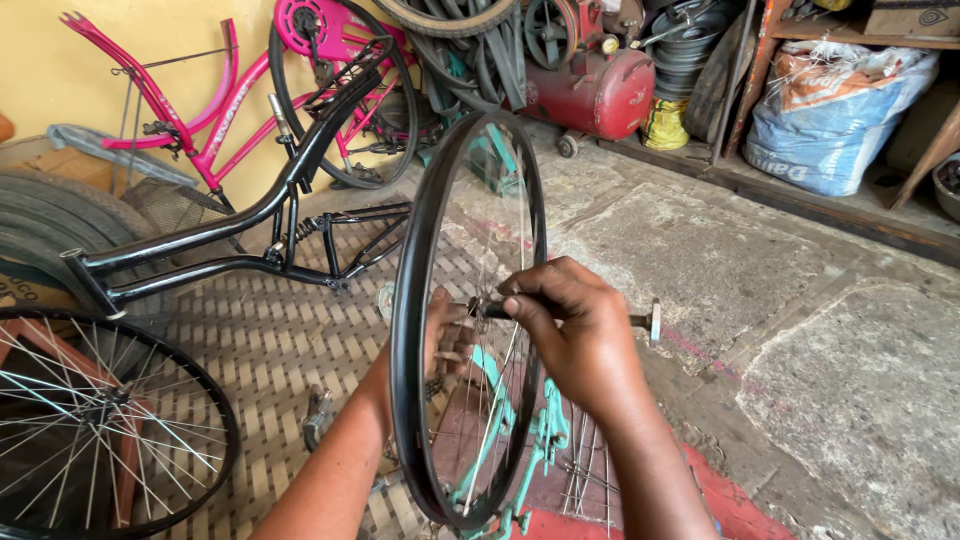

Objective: The person threads a wire through bicycle wheel hub components, uses pliers to bend the wire, and then uses a screwdriver to tighten components on the wheel rim while it is mounted on a stand.

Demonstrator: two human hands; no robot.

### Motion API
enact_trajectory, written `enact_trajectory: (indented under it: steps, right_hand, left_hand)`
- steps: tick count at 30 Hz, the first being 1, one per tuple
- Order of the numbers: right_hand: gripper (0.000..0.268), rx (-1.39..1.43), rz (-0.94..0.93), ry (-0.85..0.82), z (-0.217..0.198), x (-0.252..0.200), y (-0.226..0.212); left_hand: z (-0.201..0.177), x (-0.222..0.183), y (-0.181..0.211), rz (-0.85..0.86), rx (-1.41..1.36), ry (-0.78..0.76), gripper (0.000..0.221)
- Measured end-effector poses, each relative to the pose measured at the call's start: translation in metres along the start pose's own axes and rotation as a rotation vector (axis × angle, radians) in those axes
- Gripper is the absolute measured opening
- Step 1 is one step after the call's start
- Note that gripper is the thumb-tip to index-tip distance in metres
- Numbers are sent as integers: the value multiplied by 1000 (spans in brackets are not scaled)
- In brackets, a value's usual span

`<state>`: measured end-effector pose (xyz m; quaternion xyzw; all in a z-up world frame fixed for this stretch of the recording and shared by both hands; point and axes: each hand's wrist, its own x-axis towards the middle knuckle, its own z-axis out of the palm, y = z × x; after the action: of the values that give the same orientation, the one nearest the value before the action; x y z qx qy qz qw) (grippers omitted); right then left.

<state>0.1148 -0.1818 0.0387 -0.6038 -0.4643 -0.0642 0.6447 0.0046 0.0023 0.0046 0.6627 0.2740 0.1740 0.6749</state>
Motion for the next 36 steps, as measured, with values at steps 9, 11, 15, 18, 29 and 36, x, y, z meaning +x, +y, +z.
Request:
enact_trajectory:
  steps: [9,11,15,18,29,36]
  right_hand:
    - [75,-80,-83,166,44,12,16]
    - [74,-123,29,165,40,25,30]
    - [77,-270,73,100,33,48,61]
    - [78,-350,-68,155,45,48,74]
    - [38,-358,27,348,92,55,67]
    - [20,-61,117,15,69,69,95]
  left_hand:
    - [-4,-43,54,-77,-164,134,82]
    - [8,-47,56,211,22,40,67]
    - [13,-44,55,327,83,10,56]
    - [17,-54,58,323,366,218,48]
    - [28,-67,80,440,405,262,68]
    - [29,-66,84,460,506,342,58]
